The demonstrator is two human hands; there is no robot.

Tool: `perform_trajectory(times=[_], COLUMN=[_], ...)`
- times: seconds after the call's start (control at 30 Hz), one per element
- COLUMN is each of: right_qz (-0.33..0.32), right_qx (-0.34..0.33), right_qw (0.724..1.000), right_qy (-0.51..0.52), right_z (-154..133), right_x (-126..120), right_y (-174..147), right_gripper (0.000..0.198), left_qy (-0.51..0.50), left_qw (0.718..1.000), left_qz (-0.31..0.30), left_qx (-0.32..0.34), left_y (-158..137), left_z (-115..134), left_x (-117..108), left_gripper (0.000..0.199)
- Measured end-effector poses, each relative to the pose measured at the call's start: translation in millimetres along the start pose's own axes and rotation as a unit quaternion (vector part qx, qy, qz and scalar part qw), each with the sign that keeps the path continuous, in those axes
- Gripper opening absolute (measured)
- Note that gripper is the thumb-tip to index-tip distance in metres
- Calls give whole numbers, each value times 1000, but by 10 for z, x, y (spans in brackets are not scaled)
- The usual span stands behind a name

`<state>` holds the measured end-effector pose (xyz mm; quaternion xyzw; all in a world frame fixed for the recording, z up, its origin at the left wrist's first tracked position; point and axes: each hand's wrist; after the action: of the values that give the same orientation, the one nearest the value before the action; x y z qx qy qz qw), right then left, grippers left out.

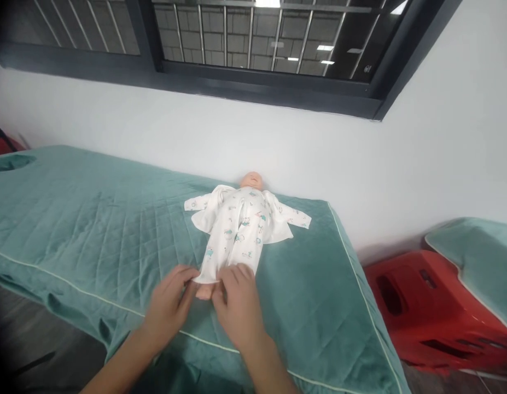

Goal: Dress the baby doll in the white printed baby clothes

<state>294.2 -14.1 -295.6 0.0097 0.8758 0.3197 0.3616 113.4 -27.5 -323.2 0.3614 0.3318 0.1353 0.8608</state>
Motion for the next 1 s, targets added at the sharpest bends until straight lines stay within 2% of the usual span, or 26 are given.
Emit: perform_trajectory(times=[0.1, 0.2, 0.27, 0.33, 0.43, 0.53, 0.7, 0.83, 1.0], right_qz=[-7, -13, 19, 77, 136, 112, 70, 82, 86], right_qx=[-7, 6, 24, 65, 143, 180, 180, 165, 165], right_qw=[999, 999, 996, 989, 977, 977, 979, 981, 982], right_qy=[30, 53, 89, 112, 76, 1, -64, -58, 4], right_z=[-55, -81, -57, 5, 133, 231, 306, 372, 359], right_x=[7, 29, 16, -22, -83, -103, -65, -29, -90], right_y=[-136, -254, -334, -433, -590, -656, -526, -421, -432], right_gripper=[15, 17, 20, 24, 34, 43, 20, 17, 16], left_qy=[20, 23, 14, -3, -14, 28, 121, 134, 58], left_qw=[999, 998, 998, 998, 996, 990, 974, 972, 990], left_qz=[-9, -40, -49, -47, -66, -120, -176, -172, -111], left_qx=[40, 45, 41, 44, 61, 71, 78, 83, 60], left_y=[-34, -94, -105, -76, 30, 151, 257, 264, 252], left_z=[50, 114, 171, 231, 297, 326, 365, 361, 355], left_x=[-87, -78, -53, -28, 28, 134, 365, 490, 466], left_gripper=[20, 21, 21, 23, 24, 24, 22, 25, 23])
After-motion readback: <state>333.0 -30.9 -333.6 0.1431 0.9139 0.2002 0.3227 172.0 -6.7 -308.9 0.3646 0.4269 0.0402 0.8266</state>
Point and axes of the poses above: each hand's wrist, its own y-axis towards the middle knuckle, its own x-axis out of the palm, z = x × y, and after that the axes turned 9 degrees about z, right-handed
